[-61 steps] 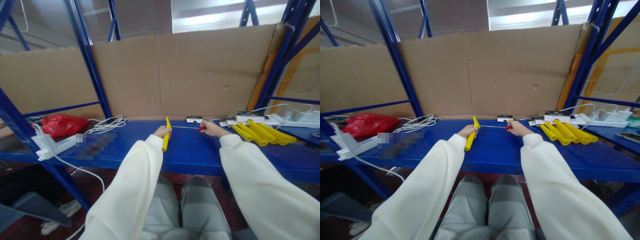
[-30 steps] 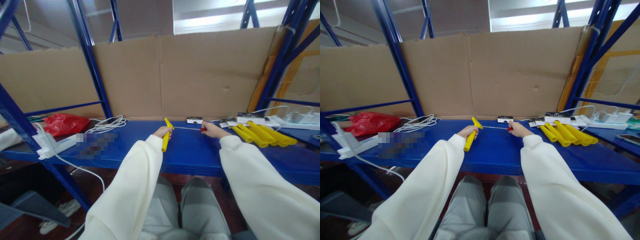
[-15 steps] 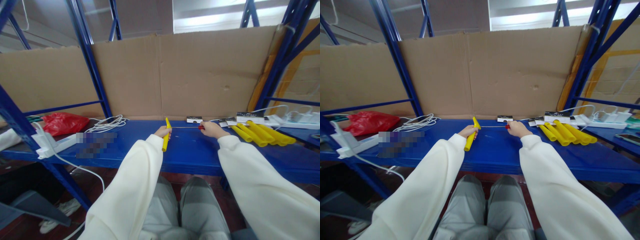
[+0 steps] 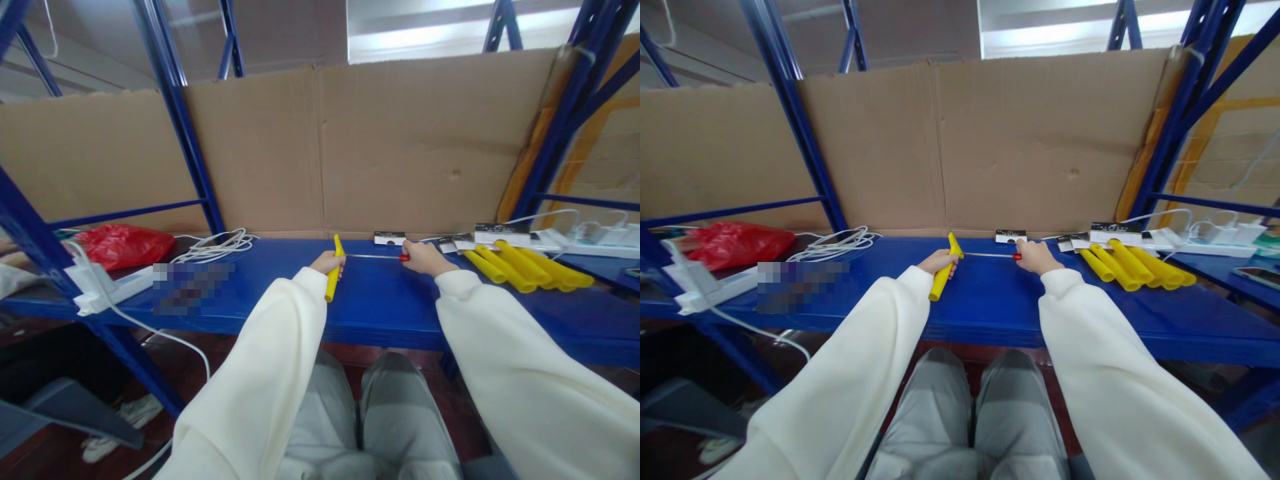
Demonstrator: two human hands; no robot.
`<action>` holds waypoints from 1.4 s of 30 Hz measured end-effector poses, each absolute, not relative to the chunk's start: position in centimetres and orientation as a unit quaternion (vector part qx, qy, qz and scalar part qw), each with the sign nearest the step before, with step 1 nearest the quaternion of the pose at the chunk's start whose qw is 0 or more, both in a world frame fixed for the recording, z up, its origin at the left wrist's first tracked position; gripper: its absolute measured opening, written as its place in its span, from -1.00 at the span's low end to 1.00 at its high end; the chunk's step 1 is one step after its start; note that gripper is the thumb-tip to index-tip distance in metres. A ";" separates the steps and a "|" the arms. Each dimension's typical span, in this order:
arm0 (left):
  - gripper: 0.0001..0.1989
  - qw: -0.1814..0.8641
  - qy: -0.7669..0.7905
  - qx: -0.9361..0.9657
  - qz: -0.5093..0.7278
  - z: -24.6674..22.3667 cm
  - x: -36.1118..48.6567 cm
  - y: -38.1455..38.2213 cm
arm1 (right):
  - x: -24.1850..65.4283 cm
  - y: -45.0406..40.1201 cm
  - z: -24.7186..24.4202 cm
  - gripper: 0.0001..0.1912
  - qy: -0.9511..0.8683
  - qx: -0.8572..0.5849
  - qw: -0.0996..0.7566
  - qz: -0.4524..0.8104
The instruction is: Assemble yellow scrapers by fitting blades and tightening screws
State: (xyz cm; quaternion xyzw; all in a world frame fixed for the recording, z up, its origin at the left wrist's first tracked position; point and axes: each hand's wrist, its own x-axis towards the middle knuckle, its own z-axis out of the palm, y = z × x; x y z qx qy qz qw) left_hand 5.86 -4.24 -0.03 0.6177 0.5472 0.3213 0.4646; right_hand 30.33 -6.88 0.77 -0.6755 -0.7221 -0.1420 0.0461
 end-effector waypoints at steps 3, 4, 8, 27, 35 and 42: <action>-0.80 0.462 0.547 0.620 0.320 -0.1 5.9 -4.2 | 30.1 -6.8 0.8 -0.69 -0.723 -0.677 0.043 -0.130; -0.80 0.462 0.546 0.620 0.322 -0.2 5.9 -4.1 | 30.1 -6.8 0.8 -0.70 -0.725 -0.676 0.046 -0.126; -0.82 0.462 0.543 0.619 0.330 -0.3 5.9 -4.1 | 30.4 -6.6 0.6 -0.76 -0.730 -0.672 0.040 -0.115; -0.81 0.462 0.541 0.623 0.325 -0.4 5.9 -3.9 | 30.2 -7.0 1.0 -0.71 -0.712 -0.686 0.039 -0.148; -0.80 0.465 0.539 0.620 0.330 -0.4 5.8 -3.8 | 30.5 -6.6 0.7 -0.74 -0.719 -0.685 0.043 -0.107; -0.83 0.466 0.540 0.617 0.331 -0.6 5.7 -3.7 | 30.4 -6.8 0.7 -0.69 -0.709 -0.694 0.047 -0.115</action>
